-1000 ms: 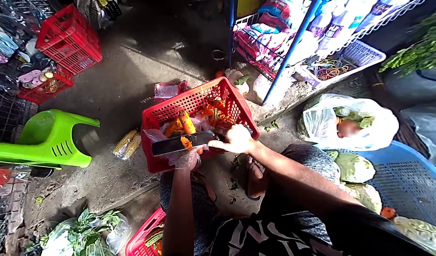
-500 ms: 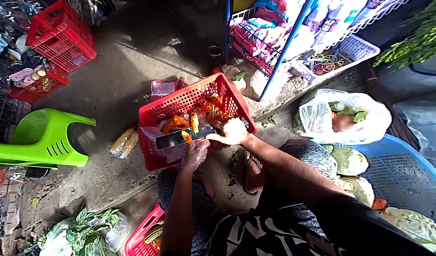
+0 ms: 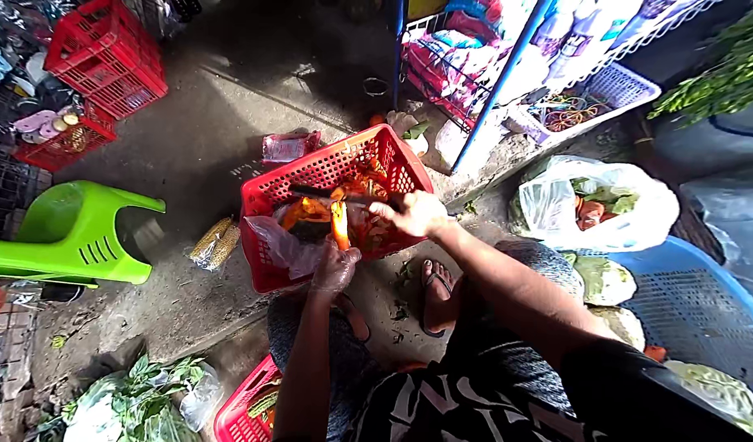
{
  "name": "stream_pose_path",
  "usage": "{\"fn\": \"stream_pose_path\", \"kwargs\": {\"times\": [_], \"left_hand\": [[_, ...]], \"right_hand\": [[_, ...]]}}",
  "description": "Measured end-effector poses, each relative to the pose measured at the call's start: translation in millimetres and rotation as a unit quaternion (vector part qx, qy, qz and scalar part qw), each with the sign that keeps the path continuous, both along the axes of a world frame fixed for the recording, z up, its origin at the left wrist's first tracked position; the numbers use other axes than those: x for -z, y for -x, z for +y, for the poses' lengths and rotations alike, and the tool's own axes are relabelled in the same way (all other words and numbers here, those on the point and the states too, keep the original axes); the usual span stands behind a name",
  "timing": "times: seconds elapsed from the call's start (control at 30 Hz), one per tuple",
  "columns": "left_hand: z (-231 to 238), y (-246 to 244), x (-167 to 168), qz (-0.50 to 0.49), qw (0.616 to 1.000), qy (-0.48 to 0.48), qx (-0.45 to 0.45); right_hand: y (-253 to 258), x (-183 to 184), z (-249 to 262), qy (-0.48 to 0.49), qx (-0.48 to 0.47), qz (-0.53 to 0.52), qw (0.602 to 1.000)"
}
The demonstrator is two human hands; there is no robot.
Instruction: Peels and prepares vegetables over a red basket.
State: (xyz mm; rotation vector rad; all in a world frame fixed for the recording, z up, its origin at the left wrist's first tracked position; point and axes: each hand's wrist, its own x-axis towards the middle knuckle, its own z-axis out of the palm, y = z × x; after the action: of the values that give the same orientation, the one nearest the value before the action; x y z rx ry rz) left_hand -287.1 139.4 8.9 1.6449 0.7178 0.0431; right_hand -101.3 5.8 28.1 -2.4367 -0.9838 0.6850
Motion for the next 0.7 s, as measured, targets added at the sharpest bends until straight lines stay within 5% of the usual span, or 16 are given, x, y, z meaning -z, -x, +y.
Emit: {"fn": "stream_pose_path", "kwargs": {"times": [0.2,0.37,0.5,0.63,0.7], "left_hand": [[-11.8,-2.2,-14.2,0.06,0.995,-0.074,0.002],[-0.9,-4.0,0.7,-0.023,0.999,0.01,-0.027],[-2.3,-5.4,10.9,-0.035,0.995,-0.091,-0.025],[-4.4,-5.2,17.4,-0.076,0.988,-0.135,-0.026],[-3.0,-5.7,17.6,-0.087,0.988,-0.125,-0.023]], "right_hand": [[40.3,10.5,7.7,-0.014,-0.163,-0.035,0.986],[8.0,23.3,17.3,0.028,-0.104,-0.034,0.994],[7.4,11.1,20.4,0.055,-0.066,0.055,0.995],[-1.6,20.7,17.0,-0.081,0.001,0.231,0.97],[-3.6,17.5,16.3,-0.086,0.004,0.234,0.968]]}}
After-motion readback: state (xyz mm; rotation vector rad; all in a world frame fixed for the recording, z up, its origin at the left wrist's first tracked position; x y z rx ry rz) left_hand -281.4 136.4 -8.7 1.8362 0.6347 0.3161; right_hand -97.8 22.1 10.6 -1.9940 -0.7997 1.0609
